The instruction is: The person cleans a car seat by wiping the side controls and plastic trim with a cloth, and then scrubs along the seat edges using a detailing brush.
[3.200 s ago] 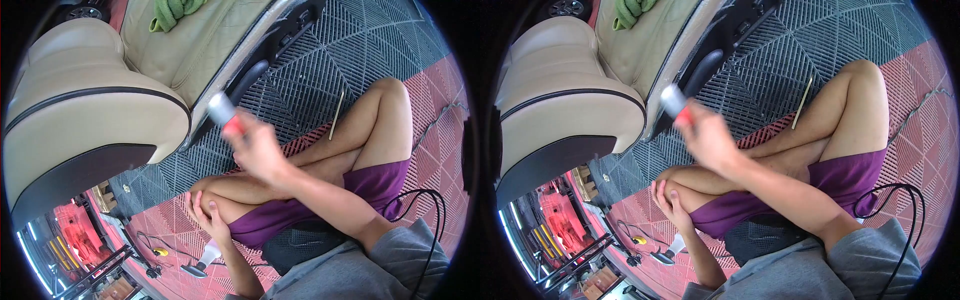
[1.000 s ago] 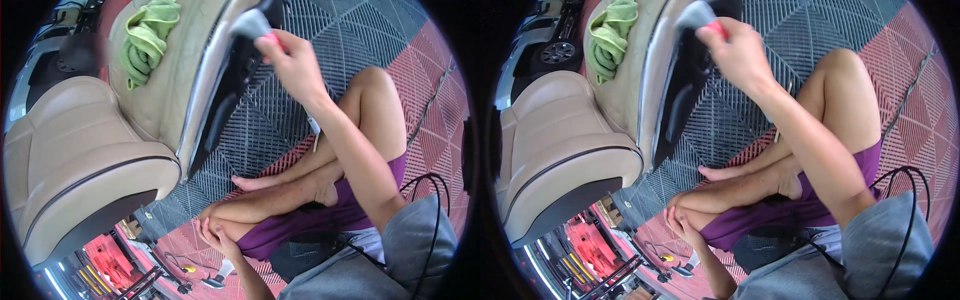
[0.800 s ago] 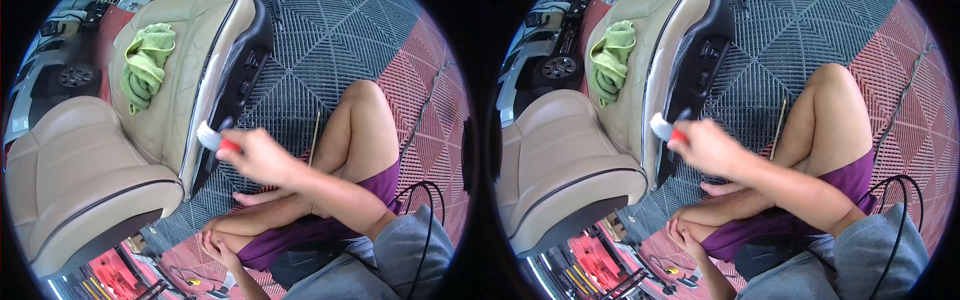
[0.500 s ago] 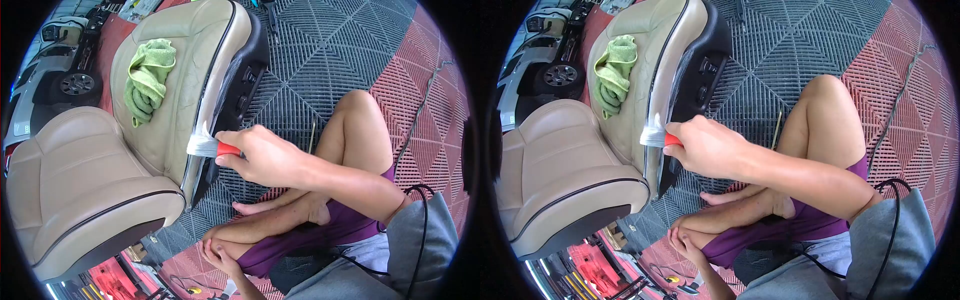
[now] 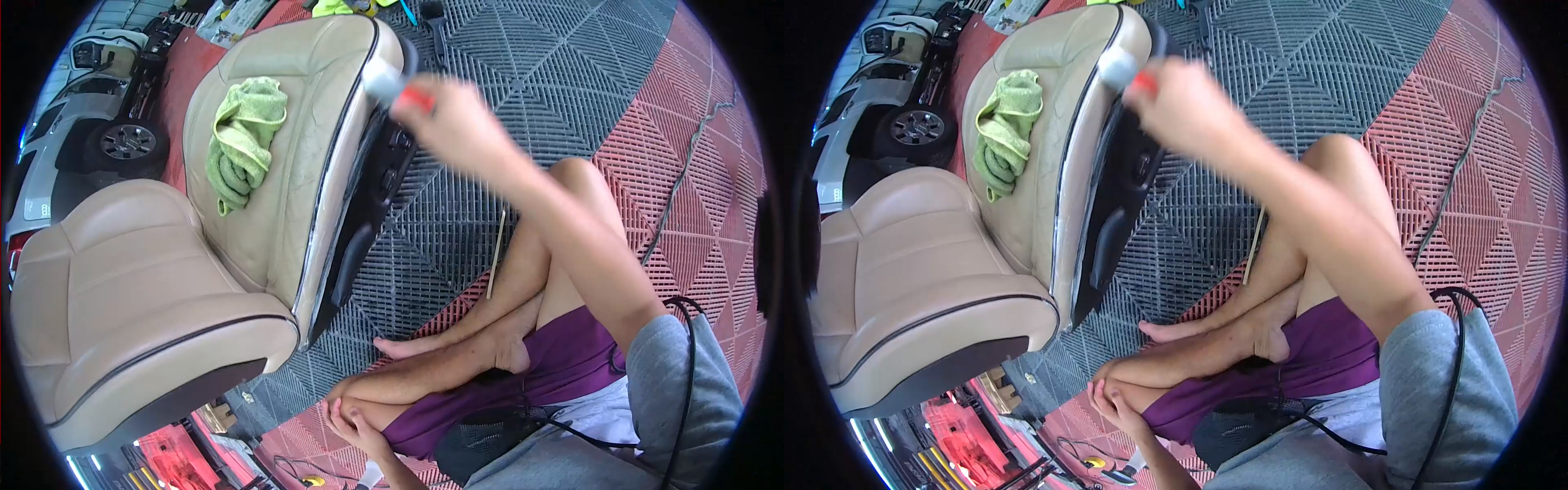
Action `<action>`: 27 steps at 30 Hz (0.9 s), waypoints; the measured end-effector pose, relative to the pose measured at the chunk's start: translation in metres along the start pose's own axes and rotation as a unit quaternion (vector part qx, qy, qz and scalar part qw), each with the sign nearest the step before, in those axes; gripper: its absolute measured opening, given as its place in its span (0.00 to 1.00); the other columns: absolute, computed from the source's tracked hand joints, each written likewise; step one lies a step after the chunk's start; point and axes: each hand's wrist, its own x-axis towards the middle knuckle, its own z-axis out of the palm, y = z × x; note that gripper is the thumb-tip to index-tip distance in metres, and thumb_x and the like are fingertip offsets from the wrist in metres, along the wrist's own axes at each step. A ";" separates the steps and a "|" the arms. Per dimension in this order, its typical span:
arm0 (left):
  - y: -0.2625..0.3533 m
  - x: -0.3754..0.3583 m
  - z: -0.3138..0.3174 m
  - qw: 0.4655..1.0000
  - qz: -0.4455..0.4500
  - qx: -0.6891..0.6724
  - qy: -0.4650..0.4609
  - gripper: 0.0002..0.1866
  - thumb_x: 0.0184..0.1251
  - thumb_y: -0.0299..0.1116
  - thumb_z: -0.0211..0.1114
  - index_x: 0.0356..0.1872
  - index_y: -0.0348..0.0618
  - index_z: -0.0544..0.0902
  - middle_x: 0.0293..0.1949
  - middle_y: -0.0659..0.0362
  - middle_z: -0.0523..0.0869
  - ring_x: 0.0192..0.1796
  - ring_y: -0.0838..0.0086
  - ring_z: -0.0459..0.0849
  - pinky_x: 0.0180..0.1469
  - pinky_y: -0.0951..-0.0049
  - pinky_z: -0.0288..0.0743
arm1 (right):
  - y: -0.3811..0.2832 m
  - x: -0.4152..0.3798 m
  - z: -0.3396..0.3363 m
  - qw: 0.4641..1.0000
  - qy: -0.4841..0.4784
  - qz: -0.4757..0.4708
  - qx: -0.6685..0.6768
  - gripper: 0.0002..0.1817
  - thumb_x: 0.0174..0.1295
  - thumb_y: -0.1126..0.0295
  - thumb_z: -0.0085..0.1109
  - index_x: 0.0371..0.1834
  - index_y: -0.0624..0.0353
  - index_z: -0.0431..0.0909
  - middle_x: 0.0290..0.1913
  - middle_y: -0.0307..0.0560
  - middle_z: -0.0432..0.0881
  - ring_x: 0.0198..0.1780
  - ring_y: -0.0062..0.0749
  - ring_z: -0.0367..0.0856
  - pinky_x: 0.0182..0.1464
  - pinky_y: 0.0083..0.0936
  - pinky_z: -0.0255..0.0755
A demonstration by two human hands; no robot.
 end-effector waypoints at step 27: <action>0.003 0.002 0.005 1.000 0.015 -0.003 0.003 0.18 0.70 0.31 0.57 0.56 0.33 0.78 0.67 0.48 0.71 0.70 0.54 0.67 0.74 0.54 0.56 | 0.005 -0.038 0.046 0.994 0.085 0.013 0.064 0.09 0.70 0.68 0.57 0.39 0.66 0.78 0.25 0.58 0.83 0.26 0.40 0.86 0.28 0.33 0.78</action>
